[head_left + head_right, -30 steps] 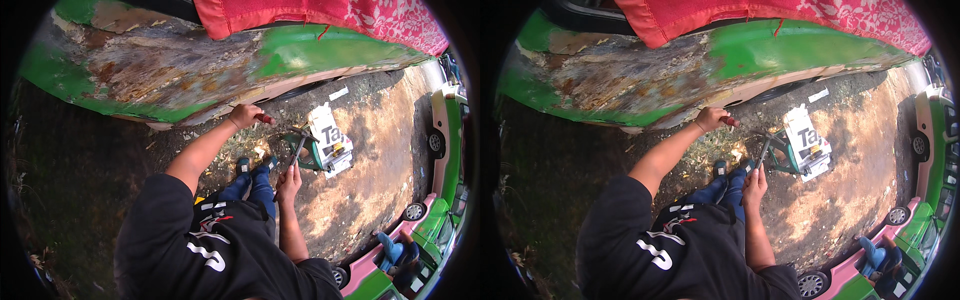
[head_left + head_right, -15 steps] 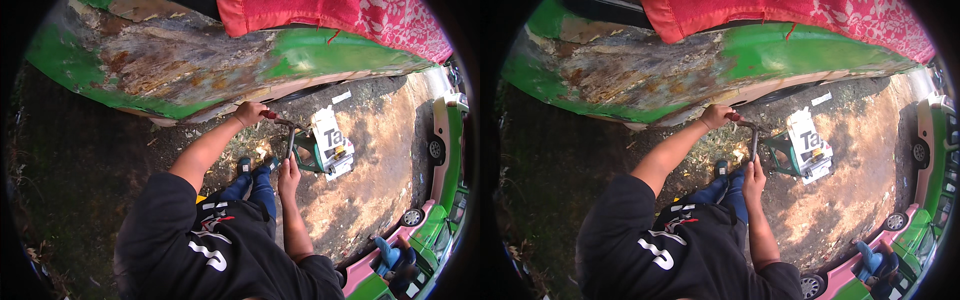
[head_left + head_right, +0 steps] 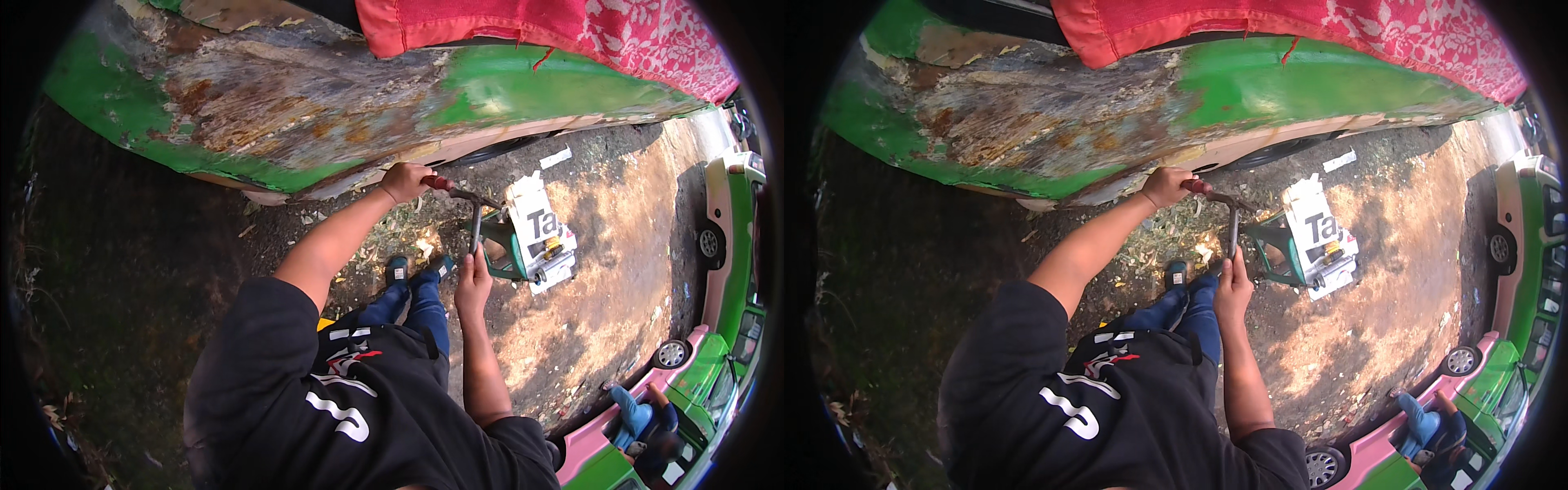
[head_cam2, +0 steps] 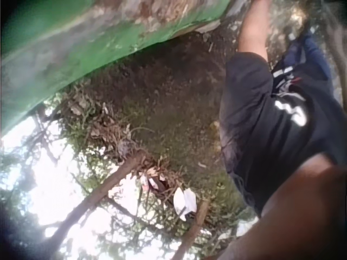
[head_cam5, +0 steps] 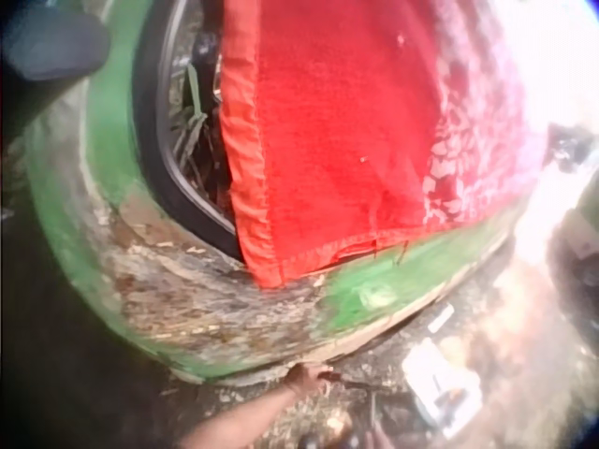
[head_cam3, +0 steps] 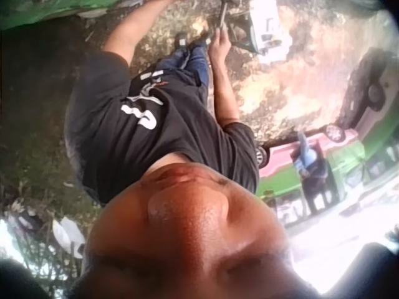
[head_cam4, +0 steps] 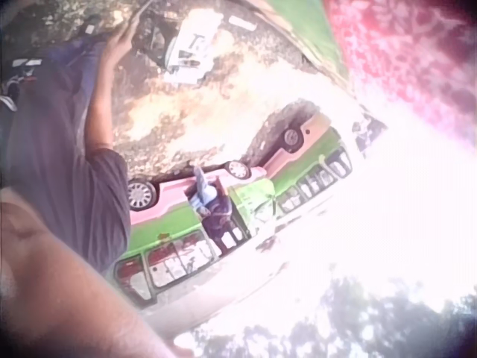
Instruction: The person uses a hammer and a chisel to repeatedly strike a green metal panel, likely to remove rust or flatten a dent. The person holds the chisel against the panel and strikes it with the hammer throughout the clip.
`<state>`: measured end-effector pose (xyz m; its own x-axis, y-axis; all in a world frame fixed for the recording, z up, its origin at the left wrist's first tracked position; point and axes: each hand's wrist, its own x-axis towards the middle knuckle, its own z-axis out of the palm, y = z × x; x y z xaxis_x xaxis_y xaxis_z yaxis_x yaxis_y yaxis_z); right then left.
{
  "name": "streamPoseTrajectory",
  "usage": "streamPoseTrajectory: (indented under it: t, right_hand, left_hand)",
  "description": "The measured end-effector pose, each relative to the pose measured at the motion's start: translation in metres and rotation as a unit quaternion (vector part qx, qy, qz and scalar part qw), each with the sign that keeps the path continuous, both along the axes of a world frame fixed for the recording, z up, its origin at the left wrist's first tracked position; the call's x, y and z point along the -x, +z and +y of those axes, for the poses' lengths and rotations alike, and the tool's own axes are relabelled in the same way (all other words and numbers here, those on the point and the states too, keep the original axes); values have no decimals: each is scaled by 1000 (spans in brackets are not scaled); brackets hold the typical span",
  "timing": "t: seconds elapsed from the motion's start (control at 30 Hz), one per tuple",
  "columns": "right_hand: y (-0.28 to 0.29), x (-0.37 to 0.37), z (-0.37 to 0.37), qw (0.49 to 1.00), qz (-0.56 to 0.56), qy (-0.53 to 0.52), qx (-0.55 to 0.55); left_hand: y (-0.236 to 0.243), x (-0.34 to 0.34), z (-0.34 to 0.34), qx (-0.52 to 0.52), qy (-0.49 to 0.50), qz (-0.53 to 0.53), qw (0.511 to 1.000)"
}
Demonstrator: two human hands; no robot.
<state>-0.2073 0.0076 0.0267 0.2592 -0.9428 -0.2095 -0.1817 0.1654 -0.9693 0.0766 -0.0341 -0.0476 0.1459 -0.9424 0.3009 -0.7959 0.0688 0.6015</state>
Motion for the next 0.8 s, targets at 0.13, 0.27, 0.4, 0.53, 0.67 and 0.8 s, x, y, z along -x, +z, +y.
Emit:
streamPoseTrajectory:
  t: [0.13,0.27,0.4,0.53,0.67,0.8]
  right_hand:
    - [-7,7,-2,999,-25,-24,-26]
    - [15,1,1,992,-99,-44,-67]
    - [-1,1,3,994,-76,11,-73]
    - [11,0,3,988,-96,0,-121]
    - [10,5,4,989,-82,20,-121]
    - [12,7,9,991,-39,56,-114]
  left_hand:
    - [3,-2,1,-14,-10,15,1000]
    - [5,0,10,-13,-14,20,1000]
    - [11,-1,13,30,-24,39,998]
    - [15,-3,21,63,-47,39,996]
    - [15,-3,25,75,-60,34,995]
    - [9,-10,34,20,-86,5,996]
